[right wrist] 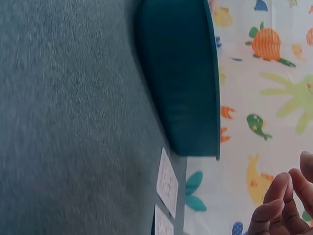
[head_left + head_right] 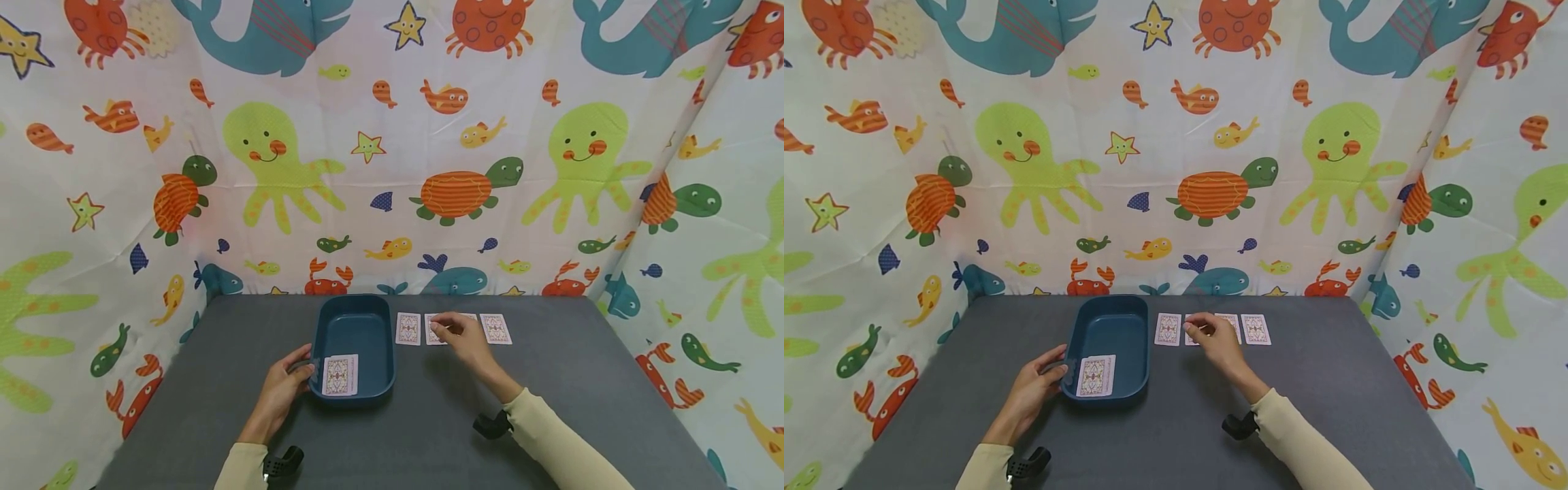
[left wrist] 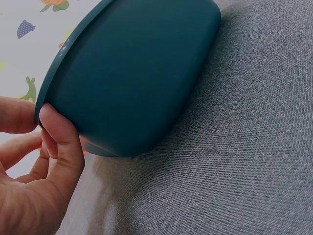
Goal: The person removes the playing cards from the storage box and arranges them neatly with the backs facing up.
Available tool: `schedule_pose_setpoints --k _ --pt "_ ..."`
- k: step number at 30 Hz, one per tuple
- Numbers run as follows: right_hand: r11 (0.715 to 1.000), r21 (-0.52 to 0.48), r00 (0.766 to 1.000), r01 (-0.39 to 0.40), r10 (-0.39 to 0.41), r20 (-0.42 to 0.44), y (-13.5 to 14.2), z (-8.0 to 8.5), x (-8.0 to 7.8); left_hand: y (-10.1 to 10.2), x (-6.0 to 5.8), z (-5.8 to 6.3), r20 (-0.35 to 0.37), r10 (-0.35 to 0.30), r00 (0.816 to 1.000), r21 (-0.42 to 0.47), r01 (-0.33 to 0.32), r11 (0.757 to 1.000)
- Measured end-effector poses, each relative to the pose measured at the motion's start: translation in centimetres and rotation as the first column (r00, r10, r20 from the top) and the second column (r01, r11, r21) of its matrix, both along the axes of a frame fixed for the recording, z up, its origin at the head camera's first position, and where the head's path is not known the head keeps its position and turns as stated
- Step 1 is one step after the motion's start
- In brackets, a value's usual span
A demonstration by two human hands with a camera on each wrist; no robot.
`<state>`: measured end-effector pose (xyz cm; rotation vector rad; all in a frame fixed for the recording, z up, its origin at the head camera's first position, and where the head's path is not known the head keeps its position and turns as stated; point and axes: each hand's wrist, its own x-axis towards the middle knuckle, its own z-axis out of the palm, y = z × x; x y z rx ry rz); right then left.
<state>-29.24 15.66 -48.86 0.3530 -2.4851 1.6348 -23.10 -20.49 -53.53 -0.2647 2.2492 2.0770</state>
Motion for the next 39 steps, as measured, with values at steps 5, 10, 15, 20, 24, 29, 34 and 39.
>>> schedule_pose_setpoints --k 5,10,15,20,24,29,34,39 --pt "0.999 -0.004 0.999 -0.044 0.044 0.03 -1.1 -0.1 0.5 0.1 0.0 0.1 -0.009 0.001 1.0 0.005 -0.001 1.0" --pt "0.995 -0.022 0.994 -0.094 0.095 0.051 -2.5 1.3 1.7 0.1 0.0 0.1 -0.01 0.012 1.0 0.01 -0.012 1.0" --pt "0.99 -0.022 0.989 -0.141 0.141 0.031 -4.1 3.9 3.3 0.2 -0.1 0.3 -0.006 0.009 1.0 0.013 -0.009 1.0" --pt "0.984 -0.038 0.984 -0.173 0.174 0.037 -5.4 4.9 4.0 0.3 -0.3 0.3 -0.002 0.014 1.0 0.016 -0.014 1.0" --pt "0.977 -0.039 0.976 -0.209 0.211 0.056 -6.4 4.3 3.8 0.2 -0.2 0.3 -0.002 0.014 1.0 0.014 -0.014 1.0" --pt "0.966 -0.065 0.964 -0.249 0.254 0.074 -7.5 2.1 2.9 0.2 -0.1 0.1 -0.002 0.008 1.0 0.006 -0.008 1.0" --pt "0.955 -0.083 0.954 -0.283 0.29 0.075 -8.6 1.4 2.8 0.2 -0.1 0.1 -0.001 0.011 1.0 0.012 -0.011 1.0" --pt "0.95 -0.05 0.947 -0.308 0.311 0.083 -9.7 1.2 2.8 0.1 -0.1 0.0 0.008 0.012 1.0 0.007 -0.012 1.0"
